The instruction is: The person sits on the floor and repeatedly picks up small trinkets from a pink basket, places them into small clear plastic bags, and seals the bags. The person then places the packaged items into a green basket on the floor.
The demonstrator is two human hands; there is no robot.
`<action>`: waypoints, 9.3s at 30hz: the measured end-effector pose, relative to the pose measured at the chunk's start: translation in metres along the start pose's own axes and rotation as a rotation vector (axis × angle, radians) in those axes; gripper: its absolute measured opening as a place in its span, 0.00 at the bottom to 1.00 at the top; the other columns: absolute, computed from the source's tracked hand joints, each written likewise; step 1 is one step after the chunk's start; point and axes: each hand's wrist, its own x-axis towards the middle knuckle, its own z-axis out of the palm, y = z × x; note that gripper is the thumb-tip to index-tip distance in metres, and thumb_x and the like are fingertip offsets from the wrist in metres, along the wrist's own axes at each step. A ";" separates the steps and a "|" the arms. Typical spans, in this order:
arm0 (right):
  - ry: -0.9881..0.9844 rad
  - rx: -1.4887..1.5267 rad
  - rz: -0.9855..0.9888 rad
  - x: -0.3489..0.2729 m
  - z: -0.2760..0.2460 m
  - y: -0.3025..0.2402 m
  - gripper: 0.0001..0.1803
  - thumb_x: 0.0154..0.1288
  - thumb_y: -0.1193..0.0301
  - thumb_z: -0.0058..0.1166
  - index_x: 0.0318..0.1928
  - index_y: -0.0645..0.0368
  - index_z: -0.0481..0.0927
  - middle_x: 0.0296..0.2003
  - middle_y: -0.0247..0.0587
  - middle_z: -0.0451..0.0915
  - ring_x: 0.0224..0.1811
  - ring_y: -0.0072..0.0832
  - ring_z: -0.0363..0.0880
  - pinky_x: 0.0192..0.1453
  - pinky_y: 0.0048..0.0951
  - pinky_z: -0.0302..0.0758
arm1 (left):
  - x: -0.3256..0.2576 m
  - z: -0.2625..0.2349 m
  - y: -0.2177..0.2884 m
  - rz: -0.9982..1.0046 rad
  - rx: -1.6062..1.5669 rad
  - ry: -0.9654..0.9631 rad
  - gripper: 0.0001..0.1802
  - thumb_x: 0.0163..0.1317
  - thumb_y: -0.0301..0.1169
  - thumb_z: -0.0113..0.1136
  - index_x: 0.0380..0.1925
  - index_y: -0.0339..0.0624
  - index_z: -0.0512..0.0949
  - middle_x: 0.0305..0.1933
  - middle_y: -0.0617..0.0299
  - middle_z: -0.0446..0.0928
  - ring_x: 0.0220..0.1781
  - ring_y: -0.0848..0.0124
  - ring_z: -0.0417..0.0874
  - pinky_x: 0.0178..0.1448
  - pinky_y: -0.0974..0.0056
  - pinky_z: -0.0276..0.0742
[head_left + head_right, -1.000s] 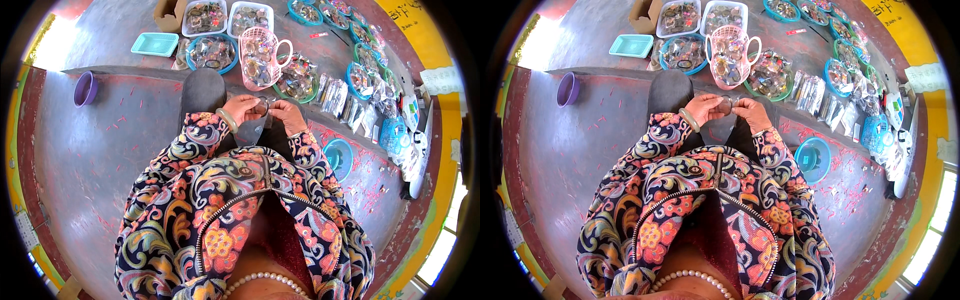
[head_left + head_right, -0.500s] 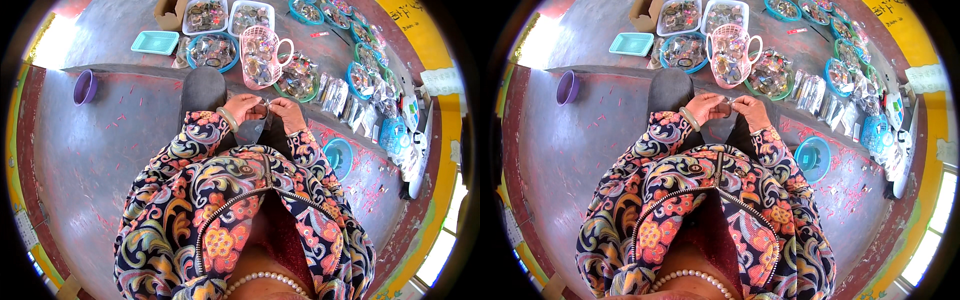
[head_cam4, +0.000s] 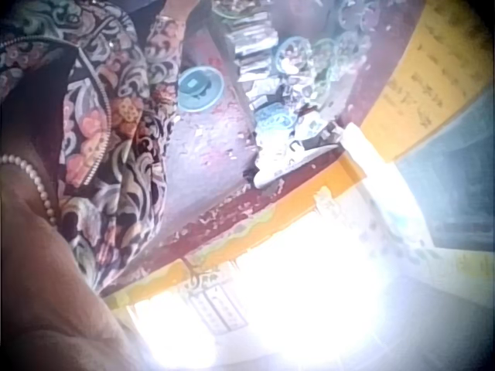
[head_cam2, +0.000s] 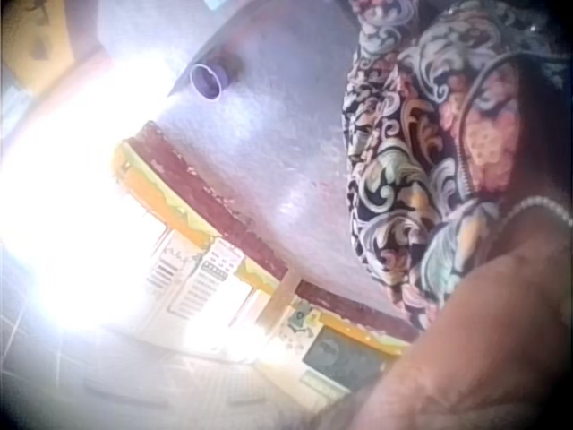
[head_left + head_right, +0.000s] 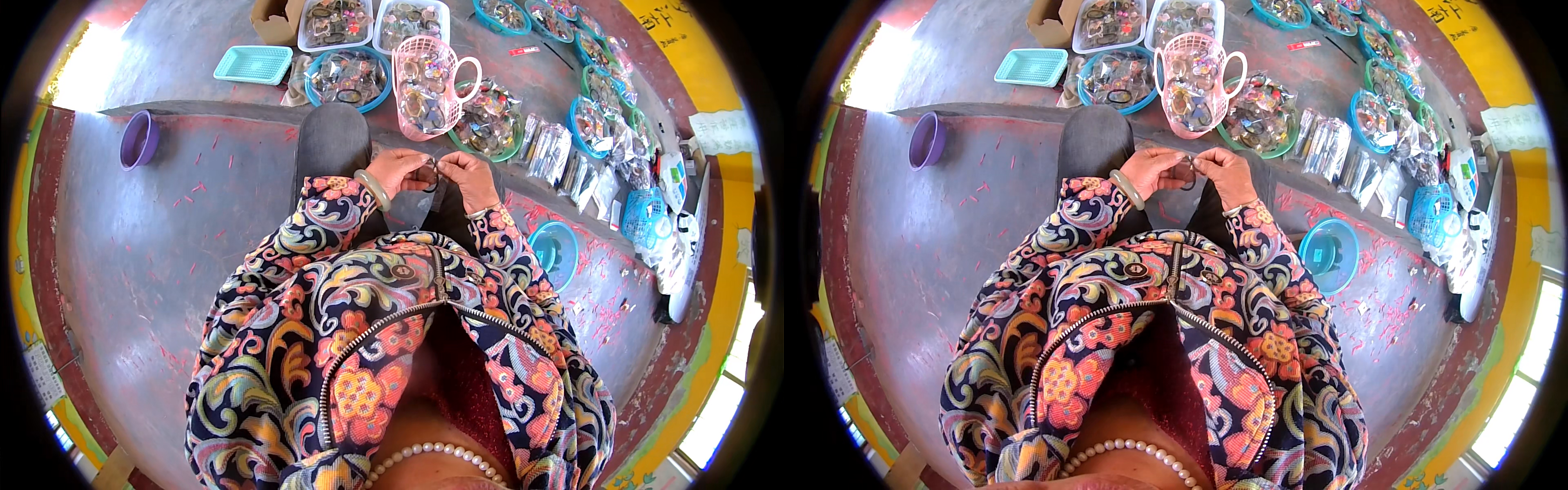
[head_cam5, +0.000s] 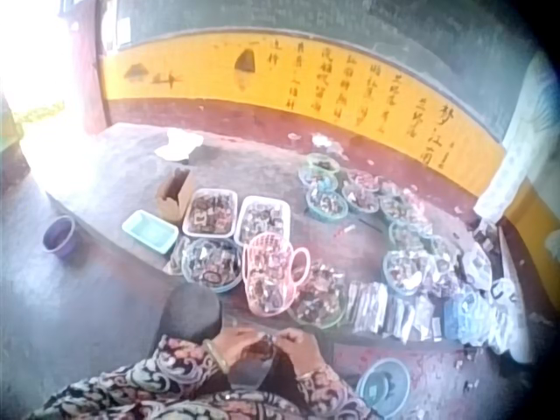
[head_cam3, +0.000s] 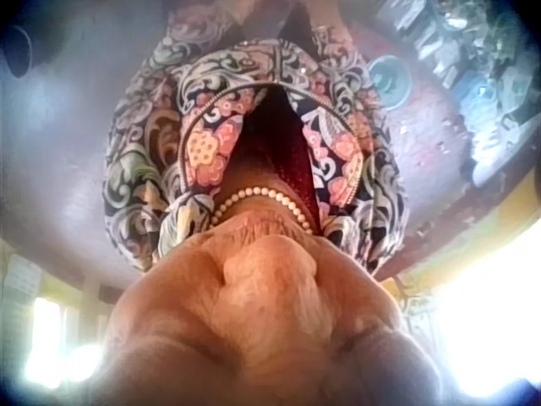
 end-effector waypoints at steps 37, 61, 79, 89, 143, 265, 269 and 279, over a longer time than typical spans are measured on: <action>-0.009 0.004 0.080 -0.002 0.005 -0.013 0.07 0.54 0.72 0.55 0.30 0.64 0.76 0.23 0.31 0.74 0.25 0.14 0.68 0.29 0.16 0.62 | -0.005 0.005 0.004 0.008 0.547 -0.008 0.10 0.45 0.29 0.60 0.30 0.39 0.77 0.27 0.66 0.77 0.22 0.84 0.69 0.20 0.77 0.59; 0.009 -0.083 -0.007 0.004 -0.010 -0.005 0.10 0.55 0.68 0.54 0.30 0.65 0.77 0.23 0.31 0.75 0.23 0.16 0.70 0.30 0.16 0.67 | 0.000 0.000 0.003 0.033 0.593 -0.048 0.11 0.44 0.28 0.62 0.30 0.39 0.77 0.28 0.66 0.77 0.28 0.82 0.72 0.30 0.75 0.64; 0.259 0.045 -0.064 -0.001 -0.005 -0.005 0.09 0.52 0.72 0.57 0.26 0.67 0.77 0.20 0.31 0.74 0.21 0.16 0.69 0.27 0.17 0.66 | 0.006 -0.007 -0.002 0.050 0.328 0.011 0.09 0.47 0.25 0.59 0.30 0.32 0.76 0.29 0.58 0.78 0.34 0.73 0.76 0.45 0.72 0.66; -0.063 -0.078 0.207 0.003 -0.036 -0.033 0.05 0.52 0.73 0.55 0.28 0.63 0.77 0.20 0.30 0.74 0.21 0.15 0.69 0.26 0.16 0.64 | 0.006 -0.011 -0.006 0.100 0.259 0.099 0.11 0.50 0.27 0.58 0.33 0.34 0.75 0.30 0.61 0.77 0.33 0.76 0.75 0.40 0.73 0.66; 0.327 -0.131 0.581 0.102 -0.172 0.049 0.08 0.48 0.70 0.58 0.25 0.63 0.76 0.19 0.36 0.73 0.17 0.20 0.68 0.17 0.19 0.61 | 0.000 0.010 0.000 -0.066 0.334 0.173 0.10 0.59 0.34 0.49 0.37 0.43 0.74 0.32 0.64 0.77 0.35 0.79 0.74 0.39 0.75 0.65; 0.092 -0.140 -0.089 -0.017 0.010 0.005 0.08 0.51 0.80 0.52 0.34 0.65 0.76 0.25 0.30 0.75 0.26 0.12 0.70 0.30 0.13 0.66 | 0.004 -0.004 -0.006 0.209 0.356 -0.013 0.03 0.50 0.27 0.52 0.23 0.40 0.72 0.21 0.69 0.69 0.24 0.82 0.67 0.29 0.77 0.62; 0.087 -0.165 -0.093 -0.016 0.006 0.003 0.09 0.51 0.79 0.52 0.35 0.65 0.76 0.24 0.29 0.74 0.25 0.11 0.69 0.30 0.12 0.65 | 0.007 -0.007 -0.007 0.171 0.439 -0.091 0.03 0.50 0.27 0.52 0.24 0.39 0.72 0.22 0.68 0.70 0.25 0.81 0.69 0.30 0.76 0.66; 0.188 0.118 0.109 -0.015 -0.004 -0.003 0.15 0.54 0.62 0.55 0.38 0.59 0.74 0.29 0.29 0.76 0.30 0.17 0.73 0.30 0.17 0.64 | 0.000 -0.005 0.000 0.141 -0.131 0.106 0.02 0.55 0.24 0.51 0.29 0.39 0.70 0.30 0.61 0.74 0.31 0.71 0.76 0.39 0.65 0.76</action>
